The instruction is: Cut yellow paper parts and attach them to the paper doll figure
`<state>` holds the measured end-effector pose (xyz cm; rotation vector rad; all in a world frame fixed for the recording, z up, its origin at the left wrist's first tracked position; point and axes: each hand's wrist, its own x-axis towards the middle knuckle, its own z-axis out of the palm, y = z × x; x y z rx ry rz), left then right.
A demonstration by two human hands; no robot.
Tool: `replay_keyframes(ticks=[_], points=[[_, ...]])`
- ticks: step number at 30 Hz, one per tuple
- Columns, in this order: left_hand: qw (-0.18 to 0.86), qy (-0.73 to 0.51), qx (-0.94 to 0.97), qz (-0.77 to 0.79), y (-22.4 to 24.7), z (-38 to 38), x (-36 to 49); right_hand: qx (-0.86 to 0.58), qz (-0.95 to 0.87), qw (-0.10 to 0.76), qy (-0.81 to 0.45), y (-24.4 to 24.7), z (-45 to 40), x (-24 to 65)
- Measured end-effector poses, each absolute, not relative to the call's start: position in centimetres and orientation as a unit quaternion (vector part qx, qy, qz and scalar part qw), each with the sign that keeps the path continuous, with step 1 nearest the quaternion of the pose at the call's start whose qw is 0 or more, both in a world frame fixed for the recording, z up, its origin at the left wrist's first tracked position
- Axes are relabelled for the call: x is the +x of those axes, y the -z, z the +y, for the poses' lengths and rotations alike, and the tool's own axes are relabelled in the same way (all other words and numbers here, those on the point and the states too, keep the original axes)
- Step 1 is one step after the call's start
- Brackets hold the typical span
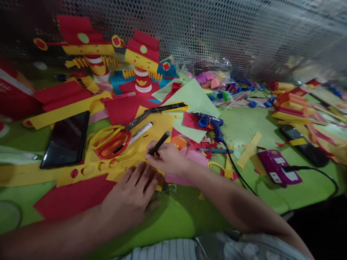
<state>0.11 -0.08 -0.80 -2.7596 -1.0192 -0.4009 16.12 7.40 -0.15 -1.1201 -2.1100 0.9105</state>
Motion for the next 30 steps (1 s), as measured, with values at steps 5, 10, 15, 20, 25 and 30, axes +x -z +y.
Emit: replay_keyframes(ticks=[5,10,15,20,25,30], points=[[0.086,0.139,-0.925,-0.342,0.77,-0.06,0.16,-0.412,-0.795,0.279,-0.347,0.14,7.40,16.23],[0.084,0.141,-0.926,-0.341,0.75,-0.03,0.19,-0.413,-0.793,0.281,-0.349,0.17,7.37,16.18],[0.076,0.133,-0.927,-0.342,0.53,0.03,0.15,-0.411,-0.799,0.282,-0.337,0.04,7.34,16.11],[0.078,0.137,-0.927,-0.339,0.59,0.09,0.22,-0.414,-0.799,0.286,-0.328,0.16,7.35,16.06],[0.076,0.137,-0.927,-0.340,0.79,0.03,0.15,-0.405,-0.803,0.305,-0.314,0.32,7.41,15.99],[0.069,0.128,-0.929,-0.341,0.78,-0.01,0.09,-0.410,-0.801,0.306,-0.311,0.42,7.41,15.96]])
